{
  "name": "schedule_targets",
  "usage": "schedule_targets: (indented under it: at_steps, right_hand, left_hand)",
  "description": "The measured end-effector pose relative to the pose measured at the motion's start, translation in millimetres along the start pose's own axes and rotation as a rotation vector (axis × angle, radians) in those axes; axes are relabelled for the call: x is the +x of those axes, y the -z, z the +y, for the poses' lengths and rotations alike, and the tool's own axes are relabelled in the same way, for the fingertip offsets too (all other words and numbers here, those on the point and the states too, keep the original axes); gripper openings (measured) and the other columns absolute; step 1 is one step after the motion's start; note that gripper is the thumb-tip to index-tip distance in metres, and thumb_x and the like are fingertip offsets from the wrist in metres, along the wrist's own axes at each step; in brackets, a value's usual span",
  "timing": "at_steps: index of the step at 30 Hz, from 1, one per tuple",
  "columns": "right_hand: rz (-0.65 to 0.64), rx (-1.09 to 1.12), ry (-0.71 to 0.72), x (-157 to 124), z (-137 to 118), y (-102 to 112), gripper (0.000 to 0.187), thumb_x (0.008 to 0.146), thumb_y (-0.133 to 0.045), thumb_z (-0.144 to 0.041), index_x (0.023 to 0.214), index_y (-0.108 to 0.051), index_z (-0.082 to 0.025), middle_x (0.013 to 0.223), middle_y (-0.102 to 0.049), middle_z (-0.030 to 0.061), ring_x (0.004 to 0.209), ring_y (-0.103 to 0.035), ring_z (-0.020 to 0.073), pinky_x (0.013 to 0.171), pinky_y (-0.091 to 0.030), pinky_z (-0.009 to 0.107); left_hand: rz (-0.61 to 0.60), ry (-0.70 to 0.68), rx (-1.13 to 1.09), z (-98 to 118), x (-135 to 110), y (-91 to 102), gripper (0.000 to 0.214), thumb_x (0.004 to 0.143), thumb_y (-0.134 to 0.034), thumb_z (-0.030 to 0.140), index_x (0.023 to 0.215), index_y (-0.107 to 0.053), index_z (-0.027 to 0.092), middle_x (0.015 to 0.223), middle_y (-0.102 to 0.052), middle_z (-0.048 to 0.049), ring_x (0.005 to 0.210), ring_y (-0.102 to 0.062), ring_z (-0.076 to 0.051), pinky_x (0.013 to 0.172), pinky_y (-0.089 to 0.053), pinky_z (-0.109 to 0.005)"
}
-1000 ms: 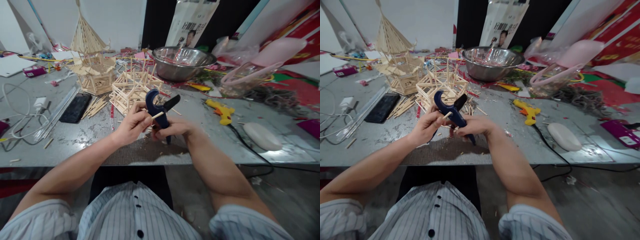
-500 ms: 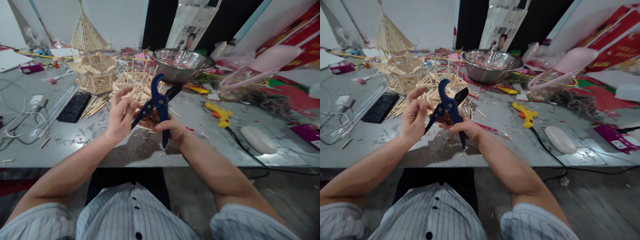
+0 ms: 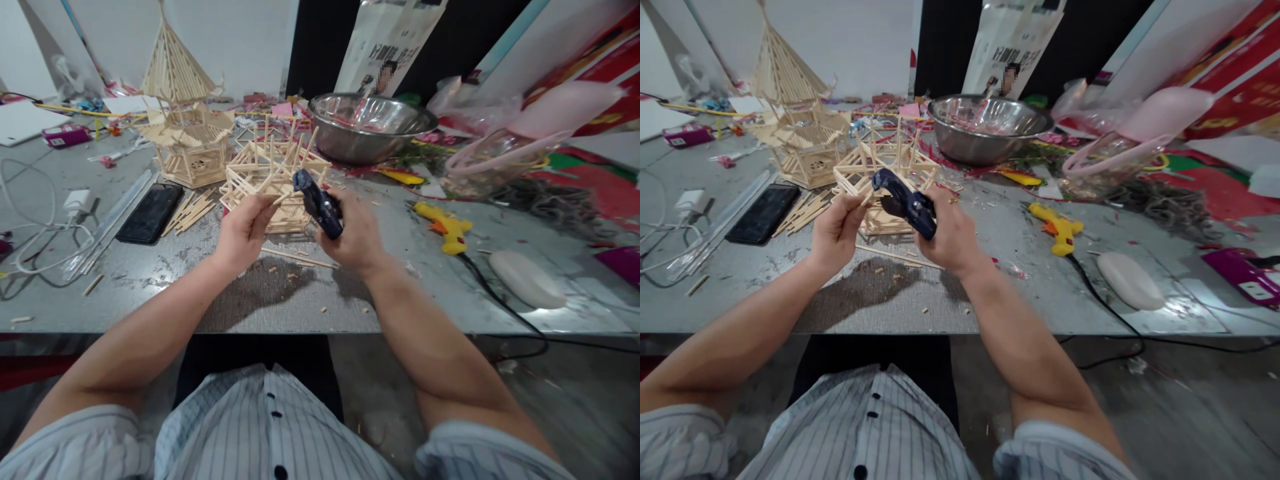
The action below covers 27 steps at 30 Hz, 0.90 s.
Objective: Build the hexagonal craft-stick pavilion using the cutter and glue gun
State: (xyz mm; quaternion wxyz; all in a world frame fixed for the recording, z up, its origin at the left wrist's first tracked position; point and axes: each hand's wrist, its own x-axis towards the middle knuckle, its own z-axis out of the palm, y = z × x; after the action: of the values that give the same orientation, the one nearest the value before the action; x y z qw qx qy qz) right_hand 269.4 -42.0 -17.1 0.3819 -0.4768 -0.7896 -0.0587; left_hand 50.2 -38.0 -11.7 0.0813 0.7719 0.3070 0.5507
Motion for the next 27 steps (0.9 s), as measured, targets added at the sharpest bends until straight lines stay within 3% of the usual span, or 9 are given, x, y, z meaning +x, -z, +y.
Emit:
schedule_targets:
  at_steps: [7, 11, 17, 27]
  right_hand:
    - [-0.019, -0.074, 0.020, 1.0, -4.2, -2.1, 0.053, 0.072, -0.052, -0.029, 0.124, -0.050, -0.019, 0.118, -0.065, 0.0143, 0.111, -0.060, 0.0323, 0.091, -0.051, 0.050]
    - [-0.032, -0.083, 0.044, 1.1, -6.2, 0.0, 0.054, 0.070, -0.053, -0.029, 0.123, -0.053, -0.017, 0.117, -0.066, 0.0139, 0.110, -0.061, 0.0316, 0.087, -0.053, 0.047]
    - [-0.063, -0.106, 0.066, 0.7, -9.4, -0.2, 0.054, 0.069, -0.053, -0.029, 0.121, -0.055, -0.017, 0.117, -0.068, 0.0118, 0.108, -0.062, 0.0306, 0.087, -0.052, 0.044]
    - [-0.117, -0.079, 0.018, -1.4, -7.4, -1.4, 0.056, 0.071, -0.055, -0.028, 0.126, -0.050, -0.018, 0.120, -0.063, 0.0141, 0.113, -0.058, 0.0326, 0.090, -0.049, 0.046]
  left_hand:
    - [-0.014, -0.054, 0.015, 0.5, -0.8, -1.0, 0.037, 0.101, -0.039, 0.045, 0.096, -0.064, 0.020, 0.087, -0.068, -0.0057, 0.083, -0.065, -0.015, 0.074, -0.052, -0.027]
    - [0.001, -0.102, 0.016, -3.3, -1.9, -3.8, 0.038, 0.101, -0.037, 0.045, 0.095, -0.065, 0.020, 0.079, -0.063, -0.0048, 0.076, -0.062, -0.014, 0.067, -0.048, -0.025]
    - [-0.047, -0.043, 0.028, -4.2, -2.3, -4.7, 0.046, 0.100, -0.034, 0.053, 0.090, -0.064, 0.020, 0.072, -0.057, -0.0034, 0.070, -0.057, -0.014, 0.063, -0.045, -0.025]
    - [-0.014, -0.080, 0.023, -5.3, -3.6, -6.8, 0.042, 0.101, -0.035, 0.049, 0.098, -0.066, 0.021, 0.075, -0.059, -0.0037, 0.072, -0.059, -0.014, 0.063, -0.045, -0.025]
